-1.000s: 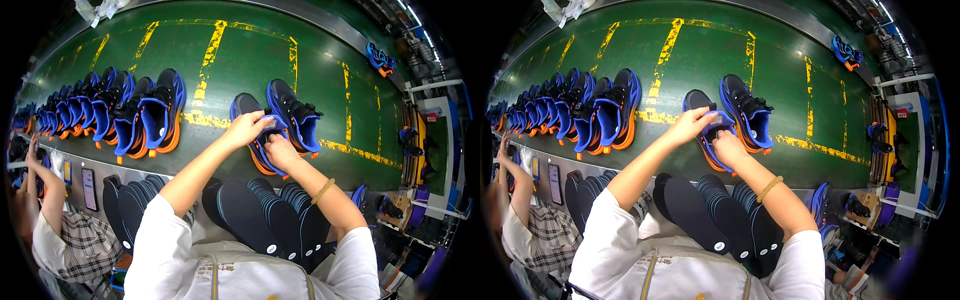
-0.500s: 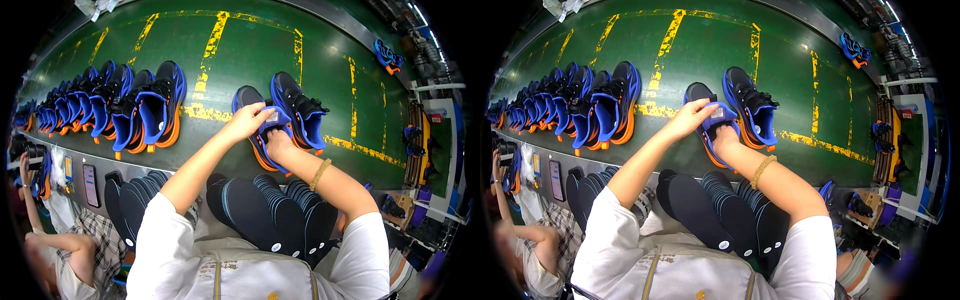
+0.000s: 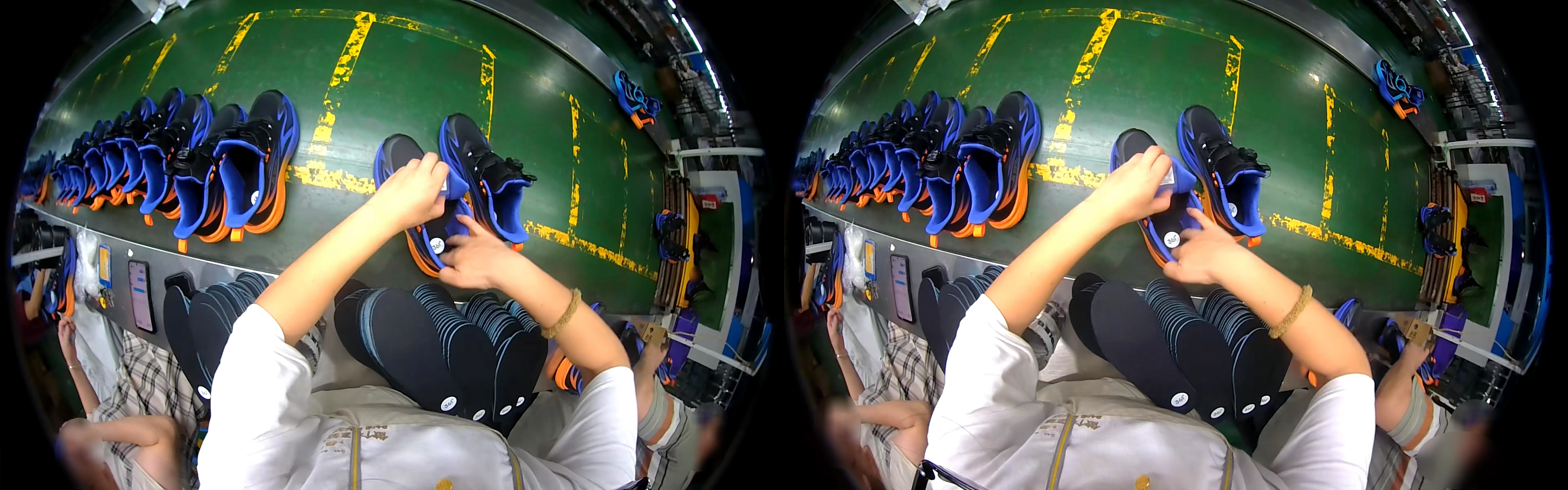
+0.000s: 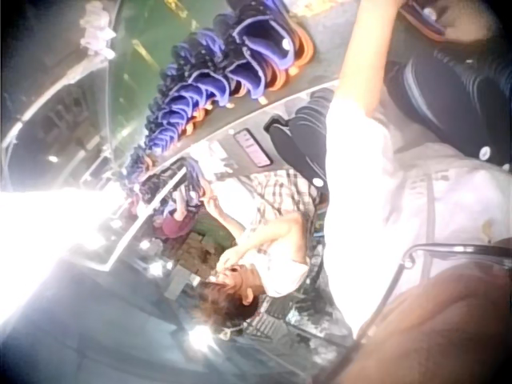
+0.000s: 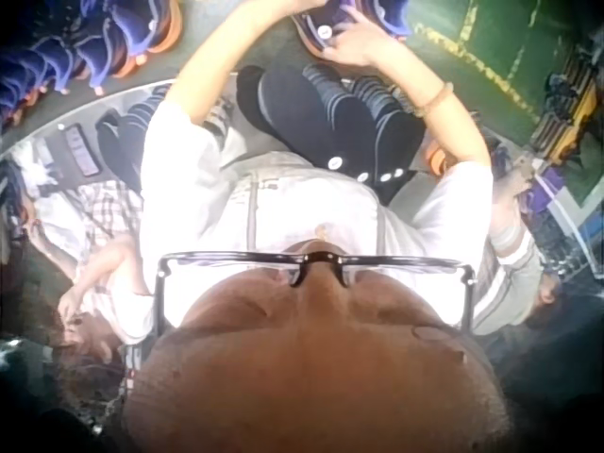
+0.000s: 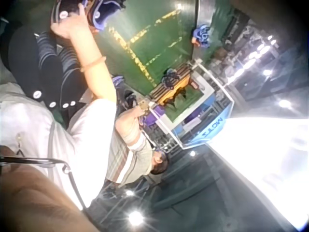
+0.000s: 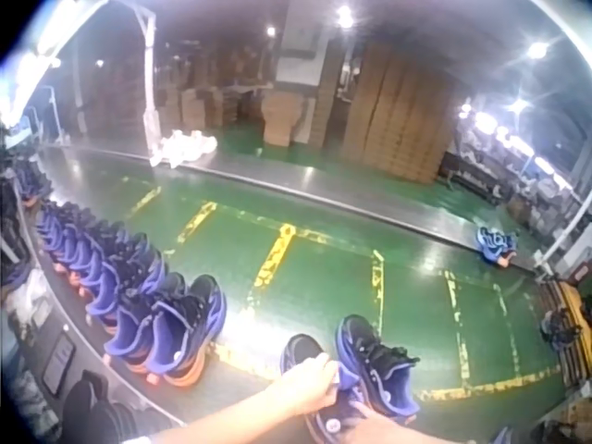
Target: The person inserts insoles into shoes by hand and then places a stack of insoles onto a metal shelf.
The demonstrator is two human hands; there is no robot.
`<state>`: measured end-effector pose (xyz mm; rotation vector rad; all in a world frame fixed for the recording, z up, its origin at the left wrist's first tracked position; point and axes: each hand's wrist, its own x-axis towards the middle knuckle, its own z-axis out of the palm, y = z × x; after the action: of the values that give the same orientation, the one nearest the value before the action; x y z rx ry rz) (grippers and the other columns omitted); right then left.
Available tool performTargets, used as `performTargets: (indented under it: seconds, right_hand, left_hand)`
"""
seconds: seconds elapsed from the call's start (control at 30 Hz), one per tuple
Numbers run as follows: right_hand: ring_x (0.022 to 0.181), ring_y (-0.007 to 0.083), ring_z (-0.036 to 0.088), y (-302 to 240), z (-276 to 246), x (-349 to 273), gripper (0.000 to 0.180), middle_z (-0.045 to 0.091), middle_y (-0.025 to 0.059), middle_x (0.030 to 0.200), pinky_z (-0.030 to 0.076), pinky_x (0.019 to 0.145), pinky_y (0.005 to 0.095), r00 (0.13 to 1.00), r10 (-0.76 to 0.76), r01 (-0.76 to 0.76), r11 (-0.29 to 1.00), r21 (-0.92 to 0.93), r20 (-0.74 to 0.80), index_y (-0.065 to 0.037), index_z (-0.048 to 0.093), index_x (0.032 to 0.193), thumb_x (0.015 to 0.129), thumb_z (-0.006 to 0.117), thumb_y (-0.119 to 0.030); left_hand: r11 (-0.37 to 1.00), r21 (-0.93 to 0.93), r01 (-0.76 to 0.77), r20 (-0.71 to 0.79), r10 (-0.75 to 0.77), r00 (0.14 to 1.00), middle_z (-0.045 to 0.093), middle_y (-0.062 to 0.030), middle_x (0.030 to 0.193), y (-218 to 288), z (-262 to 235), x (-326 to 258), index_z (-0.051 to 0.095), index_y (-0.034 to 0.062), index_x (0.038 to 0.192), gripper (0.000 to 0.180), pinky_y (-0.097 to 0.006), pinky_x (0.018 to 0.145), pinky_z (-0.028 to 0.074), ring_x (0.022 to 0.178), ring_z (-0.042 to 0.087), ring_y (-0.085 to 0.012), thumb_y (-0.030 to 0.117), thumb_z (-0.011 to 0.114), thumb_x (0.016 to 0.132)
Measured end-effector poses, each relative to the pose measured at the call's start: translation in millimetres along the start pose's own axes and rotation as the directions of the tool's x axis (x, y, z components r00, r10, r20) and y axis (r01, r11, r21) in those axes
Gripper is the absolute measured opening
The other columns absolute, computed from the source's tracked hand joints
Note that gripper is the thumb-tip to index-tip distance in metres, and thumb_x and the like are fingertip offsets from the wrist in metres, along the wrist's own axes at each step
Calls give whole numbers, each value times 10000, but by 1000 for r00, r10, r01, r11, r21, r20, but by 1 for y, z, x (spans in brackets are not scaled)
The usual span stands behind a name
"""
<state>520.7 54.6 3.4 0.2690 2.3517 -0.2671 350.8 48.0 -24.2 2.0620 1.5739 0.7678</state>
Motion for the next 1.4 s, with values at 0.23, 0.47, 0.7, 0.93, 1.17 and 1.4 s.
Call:
performTargets:
  seconds: [0.23, 0.47, 0.7, 0.93, 1.17, 1.4]
  right_hand:
    - [987, 239, 506, -23, 37, -11, 250, 574, 107, 865, 237, 1013, 468, 677, 284, 50, 903, 428, -679, -14, 580, 855, 716, 577, -221]
    - [935, 289, 488, -54, 78, -54, 222, 489, 117, 1006, 395, 814, 400, 516, 550, -50, 785, 618, -657, -58, 623, 863, 698, 696, -187]
    - [948, 307, 519, -40, 54, -27, 263, 507, 158, 1060, 438, 817, 363, 400, 551, 145, 751, 644, -733, -12, 615, 928, 729, 677, -172]
    - [1039, 337, 479, 40, 99, -106, 333, 517, 172, 1086, 366, 921, 400, 48, 647, -184, 755, 630, -761, -5, 536, 1047, 747, 610, -131]
    - [1113, 376, 401, 132, 304, -297, 592, 328, 190, 1290, 356, 891, 487, -686, 727, -597, -557, 577, -8, -237, 431, 1254, 712, 605, -400]
    - [945, 318, 573, 147, 369, -334, 440, 584, 223, 1021, 437, 836, 370, -393, 900, -353, -339, 872, 190, -69, 538, 1116, 712, 650, -202]
  left_hand:
    - [999, -23, -32, -76, 30, 997, 446, -194, 932, 3, 9, 0, 418, -11, 912, 338, -418, 718, 459, 855, 515, -362, 25, 638, 657]
    - [970, 14, -241, -174, 240, 955, 462, -180, 936, 29, 8, -40, 453, 0, 897, 182, -386, 703, 464, 824, 535, -329, 33, 511, 728]
    - [902, 322, -288, -108, 337, 935, 498, -203, 956, -8, -7, 9, 466, -2, 910, 206, -358, 734, 471, 839, 555, -312, 61, 496, 717]
    - [519, 813, -263, 128, 282, 951, 520, -161, 930, -13, -7, 40, 470, 39, 901, 171, -310, 589, 459, 660, 566, -217, 124, 501, 756]
    - [547, 797, -257, 238, 107, 965, 394, -344, 1213, -13, 9, 33, 464, 59, 995, 280, -366, 571, 493, 603, 612, -252, 92, 510, 720]
    - [844, 513, -156, -163, 274, 948, 452, -207, 1239, 11, -38, 37, 480, 21, 877, 120, -352, 672, 458, 773, 579, -310, 38, 527, 768]
